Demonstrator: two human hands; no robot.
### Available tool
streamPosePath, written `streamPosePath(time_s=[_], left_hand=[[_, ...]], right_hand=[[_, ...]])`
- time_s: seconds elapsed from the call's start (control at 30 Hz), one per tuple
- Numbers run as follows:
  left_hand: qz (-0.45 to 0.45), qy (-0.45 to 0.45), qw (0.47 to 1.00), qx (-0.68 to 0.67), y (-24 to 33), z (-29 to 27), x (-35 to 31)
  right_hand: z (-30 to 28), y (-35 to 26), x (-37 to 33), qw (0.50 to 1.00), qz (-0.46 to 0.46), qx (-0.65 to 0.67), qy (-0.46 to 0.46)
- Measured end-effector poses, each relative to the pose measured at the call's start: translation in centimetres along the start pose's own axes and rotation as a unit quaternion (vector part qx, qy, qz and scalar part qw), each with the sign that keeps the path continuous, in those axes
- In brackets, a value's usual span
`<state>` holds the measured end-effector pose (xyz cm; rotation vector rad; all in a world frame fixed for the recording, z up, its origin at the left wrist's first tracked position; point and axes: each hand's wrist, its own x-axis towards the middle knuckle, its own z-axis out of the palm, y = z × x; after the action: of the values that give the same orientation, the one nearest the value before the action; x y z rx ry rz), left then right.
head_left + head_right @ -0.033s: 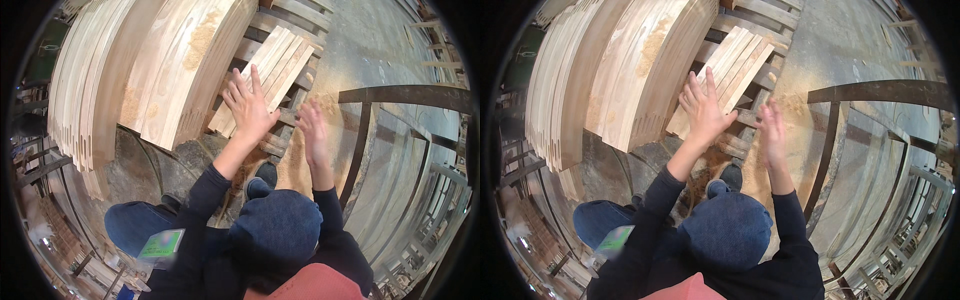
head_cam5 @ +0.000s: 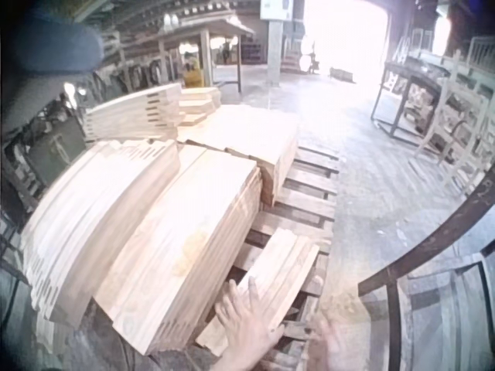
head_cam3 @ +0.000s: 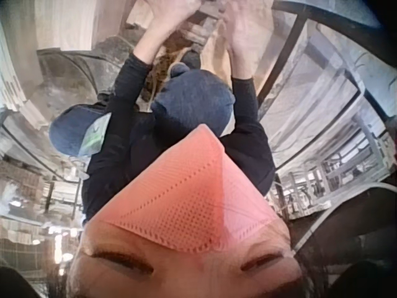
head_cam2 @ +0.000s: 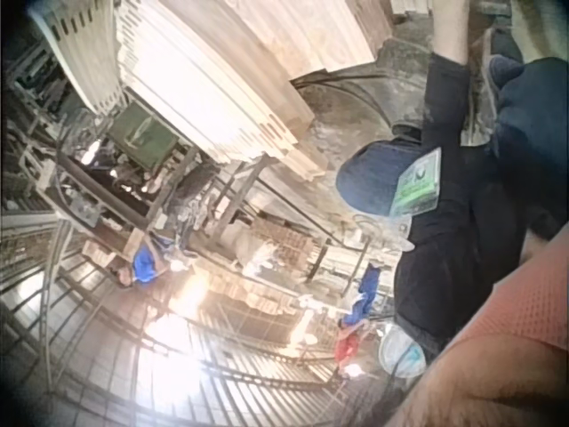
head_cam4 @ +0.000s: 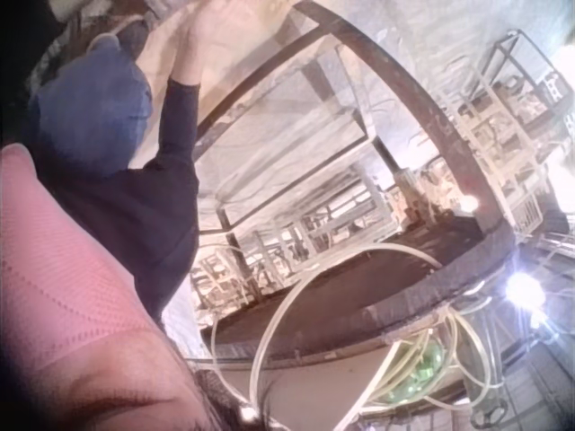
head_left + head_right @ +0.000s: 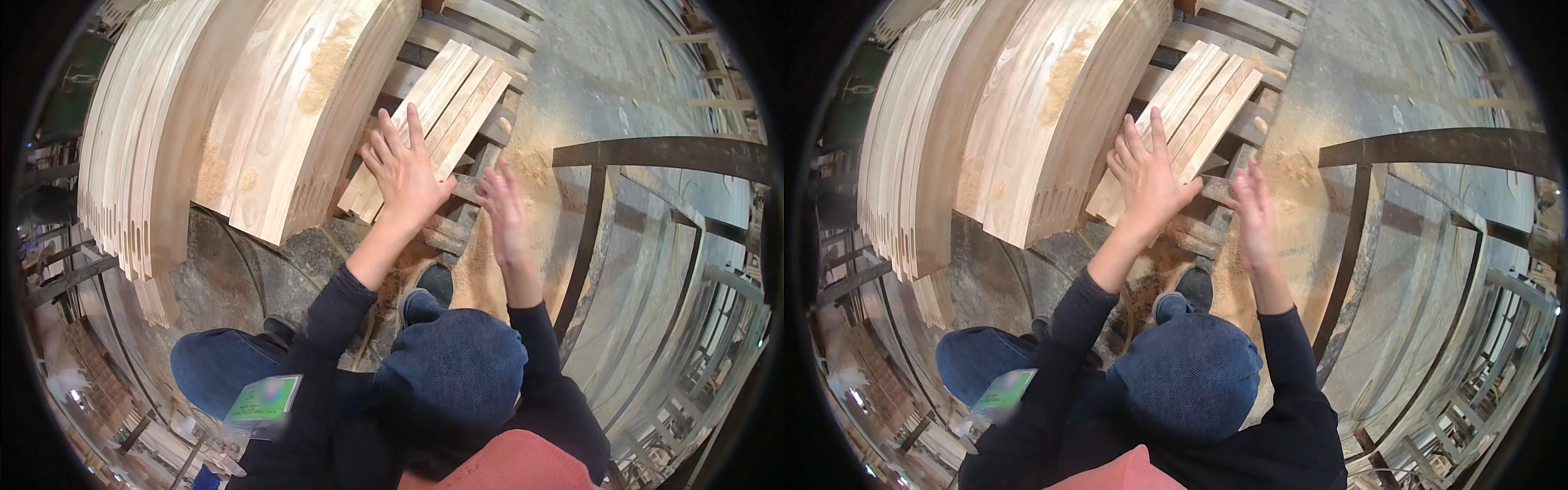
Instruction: The person squats and repeatedly picks up small wooden pieces with cutouts from a pile, aligns them, and stacks them into neat piles on a pallet. The person handles the pieces by hand and moves between stacks to organize them.
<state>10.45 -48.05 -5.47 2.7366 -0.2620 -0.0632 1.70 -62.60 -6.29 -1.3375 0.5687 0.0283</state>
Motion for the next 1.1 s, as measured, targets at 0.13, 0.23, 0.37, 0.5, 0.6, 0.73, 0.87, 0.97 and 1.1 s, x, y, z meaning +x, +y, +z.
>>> streamPosePath(time_s=[0.13, 0.23, 0.37, 0.5, 0.6, 0.73, 0.87, 0.97, 1.1], left_hand=[[0.013, -0.015, 0.999, -0.039, 0.2, -0.7, 1.8], [0.015, 0.038, 0.999, -0.030, 0.2, -0.9, 2.0], [0.054, 0.089, 0.994, -0.041, 1.5, -3.2, 1.6], [0.108, 0.145, 0.983, -0.022, 3.3, -6.7, 2.0], [0.106, 0.189, 0.976, -0.017, 4.4, -7.7, 1.0], [0.083, 0.149, 0.985, -0.040, 3.7, -5.4, -0.5], [0.033, 0.058, 0.997, -0.033, 1.6, 0.5, 0.1], [0.041, 0.034, 0.997, -0.052, -0.6, -0.1, 0.0], [0.084, 0.013, 0.991, -0.100, -0.9, -0.1, -0.4]], right_hand=[[3.4, 0.8, 3.1, 0.999, -0.036, 0.016, -0.020], [7.1, 0.0, 3.7, 0.991, -0.036, 0.126, 0.021], [8.0, -1.9, 1.8, 0.985, -0.092, 0.144, -0.022], [8.2, -5.4, -0.6, 0.978, -0.157, 0.136, -0.029], [7.9, -7.0, -1.4, 0.972, -0.218, 0.080, -0.025], [6.3, -5.2, -1.3, 0.983, -0.166, 0.069, -0.029], [4.3, 1.4, 3.7, 0.996, -0.024, -0.046, 0.069], [5.3, 1.7, 4.3, 0.951, -0.200, -0.191, 0.141], [2.5, -0.3, 7.5, 0.788, -0.418, -0.447, 0.069]])
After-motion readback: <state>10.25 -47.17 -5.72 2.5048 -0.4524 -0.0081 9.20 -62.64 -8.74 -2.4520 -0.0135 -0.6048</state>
